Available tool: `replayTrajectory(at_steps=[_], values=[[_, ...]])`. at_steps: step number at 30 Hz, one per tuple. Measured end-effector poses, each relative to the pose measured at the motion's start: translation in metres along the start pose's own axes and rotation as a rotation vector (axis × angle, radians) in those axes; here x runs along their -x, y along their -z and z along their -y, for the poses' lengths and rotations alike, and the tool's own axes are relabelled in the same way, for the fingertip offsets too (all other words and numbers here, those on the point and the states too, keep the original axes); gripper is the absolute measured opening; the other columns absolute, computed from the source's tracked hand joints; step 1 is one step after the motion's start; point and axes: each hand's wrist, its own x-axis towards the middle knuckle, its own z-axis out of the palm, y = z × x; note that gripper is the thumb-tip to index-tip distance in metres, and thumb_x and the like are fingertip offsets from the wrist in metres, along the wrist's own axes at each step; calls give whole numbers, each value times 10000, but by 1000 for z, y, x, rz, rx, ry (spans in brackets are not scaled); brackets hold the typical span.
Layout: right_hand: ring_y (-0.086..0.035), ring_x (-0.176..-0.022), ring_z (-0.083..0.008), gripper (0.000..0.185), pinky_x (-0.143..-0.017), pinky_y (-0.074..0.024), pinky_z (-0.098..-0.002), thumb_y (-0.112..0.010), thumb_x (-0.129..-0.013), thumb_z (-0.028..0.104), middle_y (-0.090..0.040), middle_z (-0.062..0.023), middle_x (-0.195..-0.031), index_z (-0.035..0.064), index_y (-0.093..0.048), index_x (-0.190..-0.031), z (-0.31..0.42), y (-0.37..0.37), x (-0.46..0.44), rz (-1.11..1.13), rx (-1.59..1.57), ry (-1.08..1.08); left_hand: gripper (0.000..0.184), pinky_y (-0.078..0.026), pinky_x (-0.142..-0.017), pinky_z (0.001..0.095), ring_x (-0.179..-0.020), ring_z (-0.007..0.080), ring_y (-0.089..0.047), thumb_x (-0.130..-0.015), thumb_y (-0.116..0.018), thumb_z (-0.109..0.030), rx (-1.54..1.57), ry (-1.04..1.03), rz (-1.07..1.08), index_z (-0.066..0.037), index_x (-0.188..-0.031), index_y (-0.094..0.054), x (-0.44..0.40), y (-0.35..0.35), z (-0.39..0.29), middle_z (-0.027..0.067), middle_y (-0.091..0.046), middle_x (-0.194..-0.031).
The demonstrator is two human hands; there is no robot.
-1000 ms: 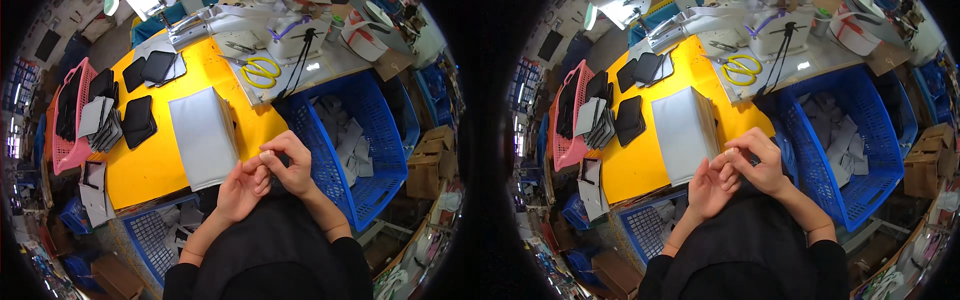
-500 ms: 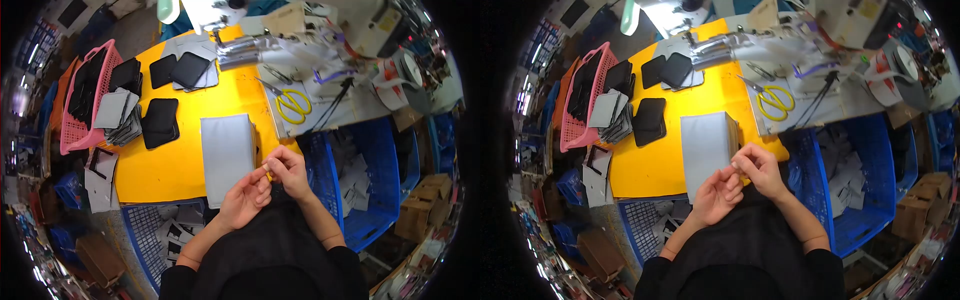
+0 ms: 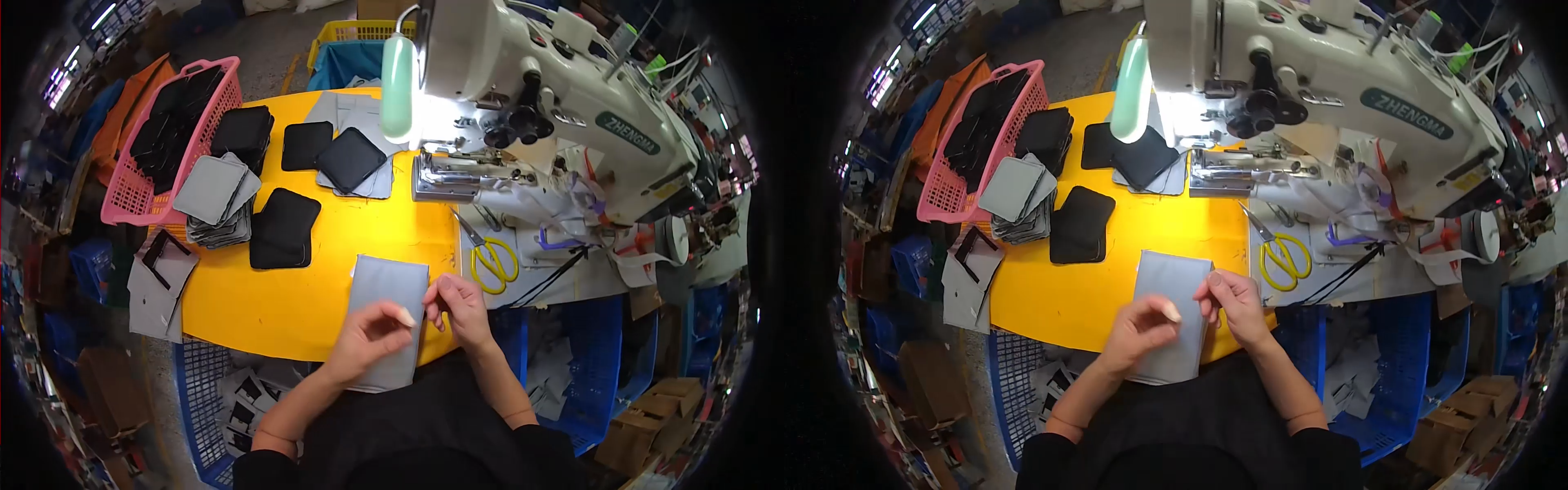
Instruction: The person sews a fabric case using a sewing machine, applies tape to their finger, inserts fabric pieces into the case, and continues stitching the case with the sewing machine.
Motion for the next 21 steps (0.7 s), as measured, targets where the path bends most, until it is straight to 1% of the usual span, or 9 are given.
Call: replayTrajectory(at_steps=[1,2,4,5,7,12,15,19,21], values=[[-520,-555,-56,276,-506,-407,-187,-545,-1018,229,-595,-17,-671,11,-639,-878,1,2,-1,-59,119,45,54,-429,-707,252,-763,123,-522,-934,-614,-98,-114,-103,-88,-45,-925,-609,-7,2,-7,34,-550,-830],[-535,-557,-70,268,-509,-419,-194,-551,-1013,214,-599,-29,-676,-1,-636,-876,3,4,-2,-117,238,90,54,-429,-707,252,-763,123,-522,-934,-614,-98,-106,-113,-94,-45,-925,-609,-15,6,-13,34,-550,-830],[-551,-559,-85,261,-512,-431,-201,-556,-1007,198,-604,-41,-681,-13,-634,-874,0,8,-1,-173,364,127,108,-436,-700,247,-734,120,-532,-933,-605,-78,-232,-289,-152,-71,-840,-549,-32,14,-22,22,-546,-777],[-559,-565,-91,243,-523,-437,-216,-568,-996,186,-611,-43,-679,-9,-637,-870,-4,10,0,-188,526,181,108,-436,-700,247,-734,120,-532,-933,-605,-78,-225,-288,-161,-71,-840,-549,-40,18,-24,22,-546,-777],[-574,-576,-105,207,-546,-447,-246,-591,-973,164,-625,-49,-675,-3,-643,-861,-14,13,7,-219,844,281,125,-436,-677,230,-710,103,-539,-945,-601,-89,-264,-373,-320,-66,-836,-546,-54,28,-21,20,-551,-755],[-596,-587,-132,179,-561,-459,-272,-617,-948,148,-623,-68,-683,-7,-635,-859,-22,23,16,-217,927,174,168,-423,-609,214,-647,75,-520,-965,-588,-113,-393,-420,-467,-50,-814,-554,-70,58,-11,12,-541,-702],[-620,-643,-92,166,-602,-498,-236,-600,-960,120,-646,-41,-716,-19,-652,-886,-24,33,17,-209,1002,110,197,-416,-577,207,-617,60,-513,-967,-601,-137,-525,-452,-545,-37,-801,-564,-72,87,4,-2,-536,-675],[-625,-644,-96,167,-609,-503,-239,-597,-966,125,-651,-43,-723,-17,-652,-899,-32,40,13,-223,974,83,226,-432,-583,204,-599,62,-516,-975,-596,-162,-581,-409,-643,-32,-792,-570,-66,113,10,-7,-533,-649],[-627,-645,-96,167,-610,-503,-239,-595,-968,127,-653,-44,-725,-16,-652,-904,-34,39,8,-229,950,98,193,-442,-600,202,-620,68,-531,-978,-585,-146,-549,-301,-605,-36,-819,-585,-70,126,8,5,-543,-657]])
